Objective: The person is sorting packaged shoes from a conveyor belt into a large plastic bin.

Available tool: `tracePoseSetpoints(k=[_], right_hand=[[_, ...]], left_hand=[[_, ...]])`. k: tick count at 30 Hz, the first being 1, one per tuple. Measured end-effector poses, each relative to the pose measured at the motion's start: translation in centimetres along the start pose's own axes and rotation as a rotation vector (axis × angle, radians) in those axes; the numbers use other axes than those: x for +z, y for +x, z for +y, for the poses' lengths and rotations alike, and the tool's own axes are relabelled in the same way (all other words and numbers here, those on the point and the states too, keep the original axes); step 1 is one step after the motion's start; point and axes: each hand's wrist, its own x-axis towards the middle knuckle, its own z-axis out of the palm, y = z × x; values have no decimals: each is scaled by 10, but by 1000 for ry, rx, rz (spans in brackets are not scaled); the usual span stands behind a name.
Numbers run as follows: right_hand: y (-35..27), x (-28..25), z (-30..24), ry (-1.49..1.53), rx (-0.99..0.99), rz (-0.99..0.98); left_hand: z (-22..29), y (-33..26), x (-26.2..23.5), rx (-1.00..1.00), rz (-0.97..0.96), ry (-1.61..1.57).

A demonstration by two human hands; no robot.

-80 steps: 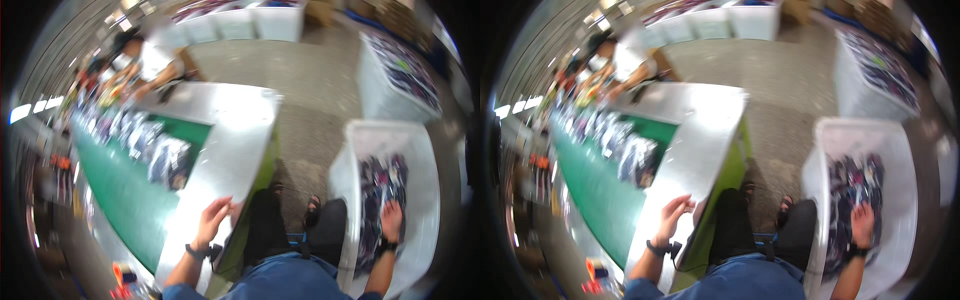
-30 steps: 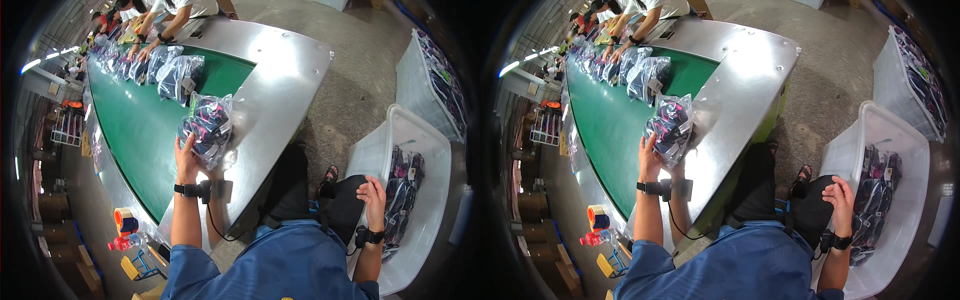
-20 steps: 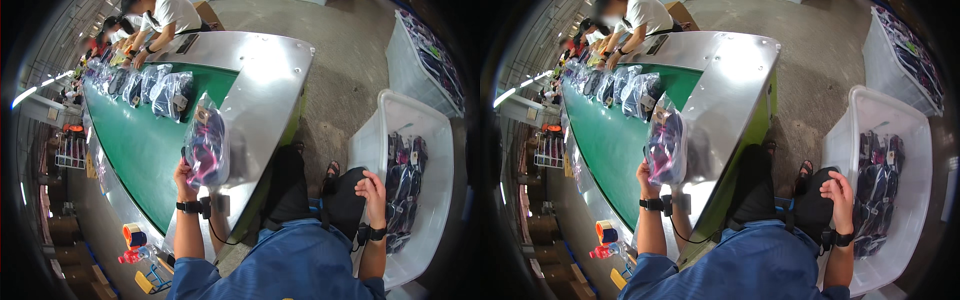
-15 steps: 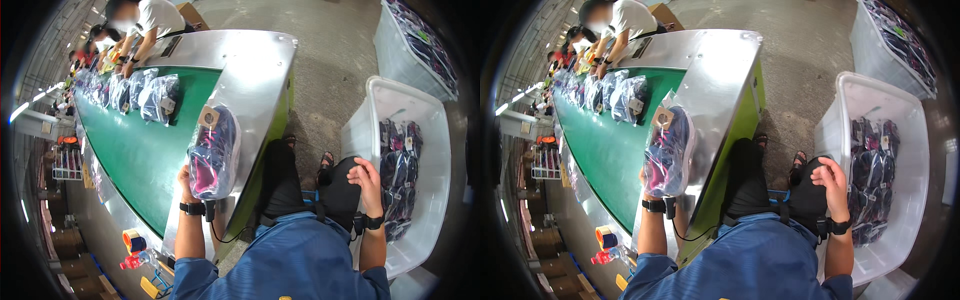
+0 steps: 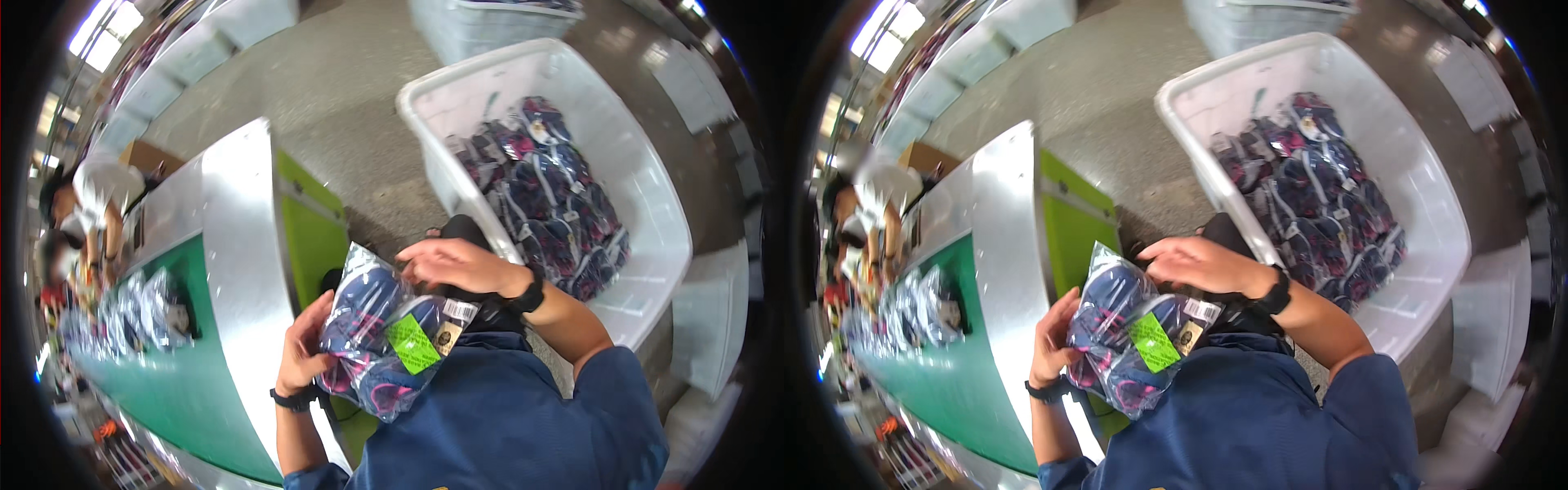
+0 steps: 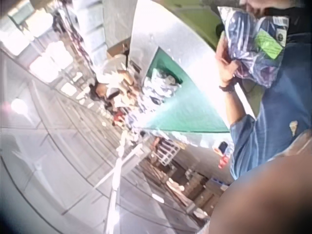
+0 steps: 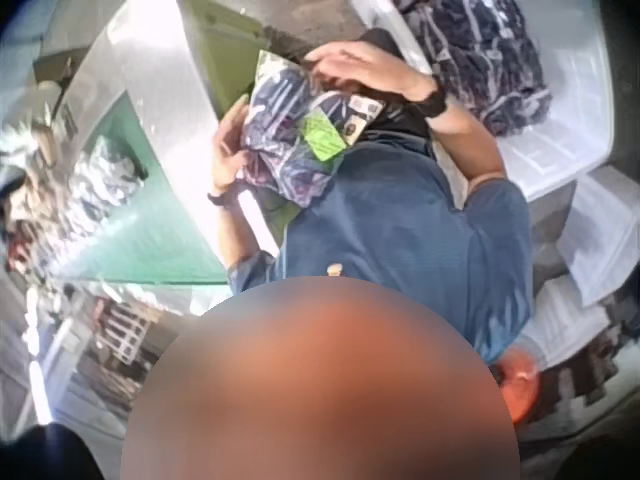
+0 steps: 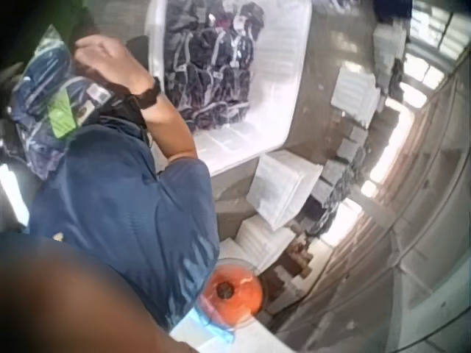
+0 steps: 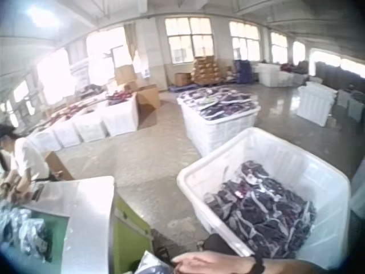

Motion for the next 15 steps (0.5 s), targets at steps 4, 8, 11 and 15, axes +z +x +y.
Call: tracePoseSetpoints(k=[4, 8, 11, 15], right_hand=[[-1, 6, -1, -221, 36, -77], [-23, -5, 16, -176, 119, 127], [-48, -26, 15, -11, 116, 378], [-80, -93, -2, 294, -100, 647]], left_hand=[[-1, 21, 24, -40, -128, 5], [-4, 38, 38, -2, -135, 42], [-20, 36, 31, 81, 167, 198], [-28, 10, 16, 171, 472, 108]])
